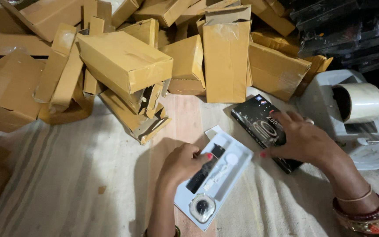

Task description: The person packs smartwatches into small cardboard boxes. They place a smartwatch box into a shipping box, seal it with tape, then open another smartwatch box to arrange the watch, strap, and charger before closing it and wrapping it in plastic.

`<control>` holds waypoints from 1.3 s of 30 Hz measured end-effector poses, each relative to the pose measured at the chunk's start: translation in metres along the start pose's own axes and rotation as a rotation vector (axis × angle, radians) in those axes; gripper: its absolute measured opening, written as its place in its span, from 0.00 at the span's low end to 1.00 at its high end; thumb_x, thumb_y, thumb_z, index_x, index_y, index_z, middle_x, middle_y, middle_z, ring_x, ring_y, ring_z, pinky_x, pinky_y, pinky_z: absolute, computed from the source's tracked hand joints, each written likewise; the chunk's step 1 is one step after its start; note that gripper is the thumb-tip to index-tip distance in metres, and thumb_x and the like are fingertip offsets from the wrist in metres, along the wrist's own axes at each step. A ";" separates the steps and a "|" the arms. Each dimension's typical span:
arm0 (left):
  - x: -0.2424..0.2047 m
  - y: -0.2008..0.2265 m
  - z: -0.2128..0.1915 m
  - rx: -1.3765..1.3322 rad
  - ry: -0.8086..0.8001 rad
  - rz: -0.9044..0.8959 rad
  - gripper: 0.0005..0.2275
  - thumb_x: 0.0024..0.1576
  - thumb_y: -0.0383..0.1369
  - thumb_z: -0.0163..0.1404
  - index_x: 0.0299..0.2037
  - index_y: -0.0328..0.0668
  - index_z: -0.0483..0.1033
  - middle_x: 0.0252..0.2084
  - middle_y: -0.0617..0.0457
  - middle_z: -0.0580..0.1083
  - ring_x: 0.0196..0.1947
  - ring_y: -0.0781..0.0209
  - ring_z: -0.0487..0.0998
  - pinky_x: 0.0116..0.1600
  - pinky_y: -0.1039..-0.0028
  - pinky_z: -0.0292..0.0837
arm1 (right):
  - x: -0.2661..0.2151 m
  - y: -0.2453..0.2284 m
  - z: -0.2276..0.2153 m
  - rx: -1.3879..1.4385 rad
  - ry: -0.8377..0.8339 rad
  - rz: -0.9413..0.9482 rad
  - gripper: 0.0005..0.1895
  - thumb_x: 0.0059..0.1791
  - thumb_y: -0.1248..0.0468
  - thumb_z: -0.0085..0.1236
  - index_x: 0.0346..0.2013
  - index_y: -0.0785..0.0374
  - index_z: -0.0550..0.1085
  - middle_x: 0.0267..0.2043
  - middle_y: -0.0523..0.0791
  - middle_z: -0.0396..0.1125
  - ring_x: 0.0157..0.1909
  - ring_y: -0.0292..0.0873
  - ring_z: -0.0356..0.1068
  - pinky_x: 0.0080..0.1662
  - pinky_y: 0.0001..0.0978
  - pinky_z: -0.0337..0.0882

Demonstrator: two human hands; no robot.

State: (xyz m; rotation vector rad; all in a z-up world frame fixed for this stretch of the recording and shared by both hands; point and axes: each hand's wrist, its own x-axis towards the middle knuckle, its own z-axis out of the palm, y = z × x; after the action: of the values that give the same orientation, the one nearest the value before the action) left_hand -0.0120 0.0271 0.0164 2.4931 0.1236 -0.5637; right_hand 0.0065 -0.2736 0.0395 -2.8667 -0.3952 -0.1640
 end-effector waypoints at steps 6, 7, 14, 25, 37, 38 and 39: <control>0.034 -0.035 0.002 -0.649 0.173 0.105 0.12 0.63 0.35 0.46 0.51 0.37 0.74 0.44 0.46 0.81 0.43 0.57 0.84 0.49 0.67 0.78 | 0.008 0.008 0.006 0.117 -0.368 0.370 0.63 0.33 0.43 0.73 0.75 0.50 0.49 0.54 0.61 0.74 0.50 0.57 0.79 0.54 0.47 0.78; 0.038 -0.039 0.001 -0.768 0.235 0.158 0.12 0.63 0.33 0.45 0.53 0.38 0.73 0.46 0.48 0.81 0.44 0.60 0.84 0.50 0.69 0.77 | 0.009 0.010 0.004 0.176 -0.369 0.418 0.63 0.33 0.44 0.71 0.76 0.50 0.48 0.54 0.61 0.73 0.49 0.57 0.79 0.52 0.47 0.78; 0.030 -0.038 -0.017 -0.883 0.180 0.079 0.15 0.59 0.30 0.50 0.55 0.39 0.70 0.46 0.45 0.79 0.39 0.56 0.85 0.38 0.67 0.85 | 0.003 0.052 0.002 0.830 -0.261 0.448 0.52 0.45 0.45 0.61 0.79 0.54 0.52 0.46 0.63 0.71 0.37 0.57 0.75 0.37 0.46 0.73; -0.013 0.038 0.015 0.205 0.603 0.508 0.24 0.46 0.43 0.63 0.47 0.32 0.78 0.49 0.37 0.78 0.59 0.43 0.72 0.66 0.50 0.60 | -0.003 0.090 0.014 1.586 -0.154 0.319 0.39 0.53 0.50 0.58 0.67 0.80 0.64 0.42 0.63 0.71 0.34 0.51 0.75 0.35 0.35 0.75; 0.022 0.052 0.078 0.358 0.423 0.612 0.08 0.50 0.23 0.51 0.35 0.30 0.83 0.47 0.31 0.78 0.54 0.38 0.77 0.74 0.32 0.44 | 0.006 0.017 -0.024 1.317 -0.125 0.332 0.38 0.46 0.50 0.54 0.69 0.63 0.65 0.45 0.52 0.70 0.38 0.43 0.72 0.30 0.32 0.72; 0.026 0.052 0.079 0.433 0.324 0.521 0.10 0.57 0.18 0.47 0.34 0.34 0.84 0.45 0.34 0.80 0.52 0.45 0.80 0.80 0.34 0.44 | 0.005 0.020 -0.024 1.372 -0.121 0.381 0.38 0.46 0.49 0.53 0.68 0.64 0.66 0.45 0.51 0.69 0.37 0.42 0.71 0.32 0.32 0.71; 0.028 0.054 0.080 0.471 0.411 0.589 0.10 0.60 0.19 0.46 0.39 0.33 0.83 0.44 0.36 0.80 0.48 0.49 0.81 0.78 0.38 0.49 | 0.005 0.023 -0.023 1.427 -0.118 0.431 0.37 0.46 0.49 0.51 0.67 0.64 0.67 0.44 0.51 0.68 0.37 0.42 0.69 0.33 0.31 0.70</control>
State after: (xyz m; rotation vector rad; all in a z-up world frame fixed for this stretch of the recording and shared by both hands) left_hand -0.0046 -0.0625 -0.0271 2.8672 -0.6369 0.1932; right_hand 0.0158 -0.2996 0.0578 -1.4768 0.1107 0.2706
